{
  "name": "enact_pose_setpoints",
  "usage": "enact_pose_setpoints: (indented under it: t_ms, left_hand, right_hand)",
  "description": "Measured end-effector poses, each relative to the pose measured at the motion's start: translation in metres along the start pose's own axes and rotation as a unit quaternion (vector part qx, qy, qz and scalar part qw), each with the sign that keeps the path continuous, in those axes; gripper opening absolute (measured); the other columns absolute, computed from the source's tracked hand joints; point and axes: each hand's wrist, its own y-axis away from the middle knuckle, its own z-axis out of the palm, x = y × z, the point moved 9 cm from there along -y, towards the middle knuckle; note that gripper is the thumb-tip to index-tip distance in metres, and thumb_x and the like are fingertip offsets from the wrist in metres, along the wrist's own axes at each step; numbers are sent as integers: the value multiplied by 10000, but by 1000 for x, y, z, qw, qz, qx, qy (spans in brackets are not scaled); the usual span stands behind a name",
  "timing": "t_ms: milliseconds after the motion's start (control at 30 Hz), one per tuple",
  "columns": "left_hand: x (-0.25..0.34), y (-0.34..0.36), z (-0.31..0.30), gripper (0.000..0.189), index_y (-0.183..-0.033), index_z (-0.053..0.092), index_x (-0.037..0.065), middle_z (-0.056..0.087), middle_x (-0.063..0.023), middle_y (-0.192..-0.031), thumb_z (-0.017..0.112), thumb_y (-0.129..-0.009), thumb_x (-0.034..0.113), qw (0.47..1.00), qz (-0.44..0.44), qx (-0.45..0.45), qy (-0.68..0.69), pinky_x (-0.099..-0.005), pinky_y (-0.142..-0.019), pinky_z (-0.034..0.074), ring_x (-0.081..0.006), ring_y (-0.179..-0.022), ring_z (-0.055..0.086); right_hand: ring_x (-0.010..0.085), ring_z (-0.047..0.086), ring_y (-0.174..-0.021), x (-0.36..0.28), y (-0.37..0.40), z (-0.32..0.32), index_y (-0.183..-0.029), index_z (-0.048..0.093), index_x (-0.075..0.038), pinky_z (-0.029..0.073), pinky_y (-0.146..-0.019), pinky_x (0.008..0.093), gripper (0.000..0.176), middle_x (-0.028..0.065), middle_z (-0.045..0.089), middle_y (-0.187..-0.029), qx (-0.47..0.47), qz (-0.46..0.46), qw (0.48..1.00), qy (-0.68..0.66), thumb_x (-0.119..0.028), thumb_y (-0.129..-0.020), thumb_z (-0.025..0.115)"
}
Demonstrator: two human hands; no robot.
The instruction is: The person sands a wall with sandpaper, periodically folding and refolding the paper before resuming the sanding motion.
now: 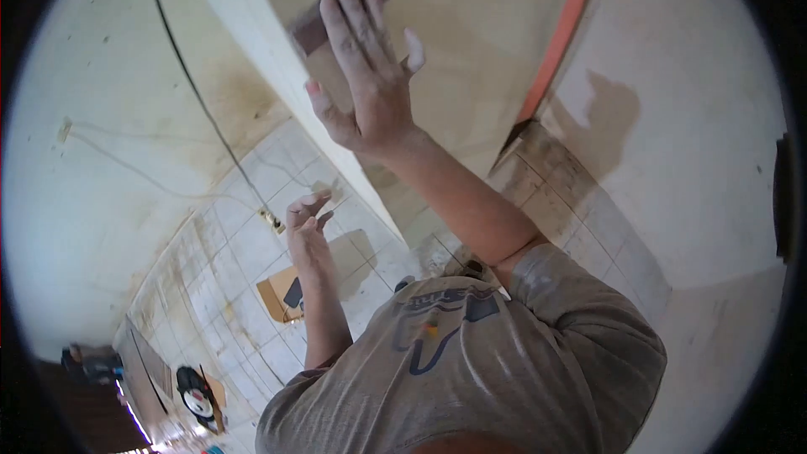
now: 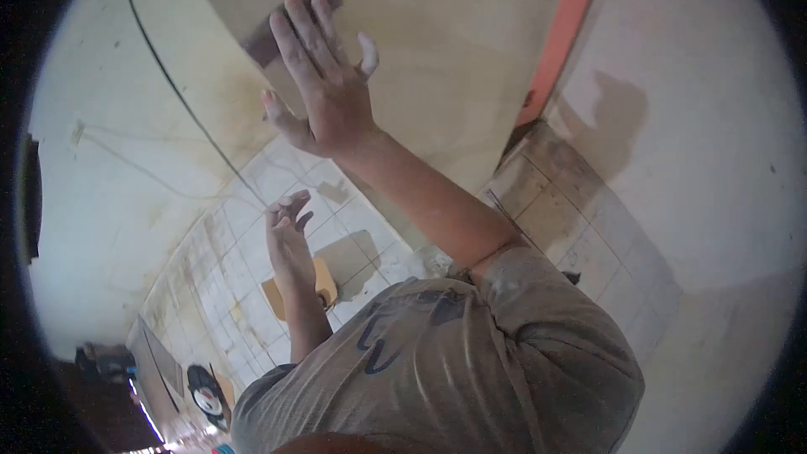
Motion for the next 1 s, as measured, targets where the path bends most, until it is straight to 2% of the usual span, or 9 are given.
enact_pose_setpoints:
  t_ms: [167,233,300,400,500,667,800,933,1000]
  left_hand:
    - [2,-9,15,347,-1171,575,121,670,-135,-1263,555,-937,376,998,-19,-50,21,-388,-1026,393,-255,-1233,590]
    - [-12,-12,19,347,-1160,573,115,677,-131,-1232,554,-948,389,994,-40,-99,30,-384,-1009,408,-254,-1200,606]
    - [-12,-8,31,351,-1137,573,104,681,-123,-1178,551,-969,412,986,-65,-150,16,-373,-975,435,-253,-1135,634]
    - [-5,1,38,322,-1073,579,62,667,-142,-1075,635,-929,345,980,-92,-175,29,-406,-932,473,-285,-1060,648]
    - [3,19,45,305,-1037,579,40,657,-162,-1015,671,-912,303,961,-85,-257,62,-438,-927,480,-317,-1021,648]
    - [6,27,58,327,-1013,582,33,646,-174,-971,684,-933,333,962,-81,-250,79,-446,-919,478,-325,-972,640]
    - [-11,27,67,285,-1054,581,5,649,-189,-1005,629,-934,259,964,-87,-235,90,-445,-946,471,-301,-974,641]
    - [-32,25,79,280,-1013,584,15,638,-167,-968,636,-941,280,973,-93,-200,64,-443,-915,486,-293,-945,638]
    - [-40,23,93,294,-996,580,36,640,-156,-952,646,-964,321,975,-101,-194,50,-429,-889,486,-296,-941,632]
  right_hand:
    - [389,179,-1598,80,122,7,-1637,299,-59,105,-1199,612,723,235,258,-1695,54,197,973,-110,-352,-1015,522]
    - [367,115,-1609,129,224,39,-1655,204,-30,49,-1267,536,742,206,159,-1732,67,368,918,-136,-368,-1052,471]
    - [344,51,-1620,139,304,61,-1663,98,-8,86,-1253,542,814,226,67,-1741,-36,549,827,-114,-388,-1053,481]
    - [340,-4,-1624,117,321,69,-1665,39,-11,109,-1208,588,854,231,4,-1743,-104,484,863,-100,-407,-1053,485]
    - [345,-3,-1625,81,266,57,-1669,49,-22,124,-1198,588,891,224,3,-1746,-35,363,926,-100,-409,-1020,522]
    - [397,132,-1606,44,170,37,-1644,216,5,135,-1208,565,842,227,160,-1727,-95,217,971,-26,-367,-972,563]
    - [390,179,-1594,80,188,45,-1623,310,-28,106,-1203,611,740,218,256,-1696,-62,184,980,-52,-336,-990,535]
    - [348,201,-1591,178,283,44,-1625,304,-23,135,-1254,492,676,175,258,-1710,87,396,910,-85,-350,-1056,464]
    - [328,168,-1598,224,345,57,-1635,255,-26,116,-1263,476,695,161,210,-1722,137,577,772,-229,-363,-1063,458]
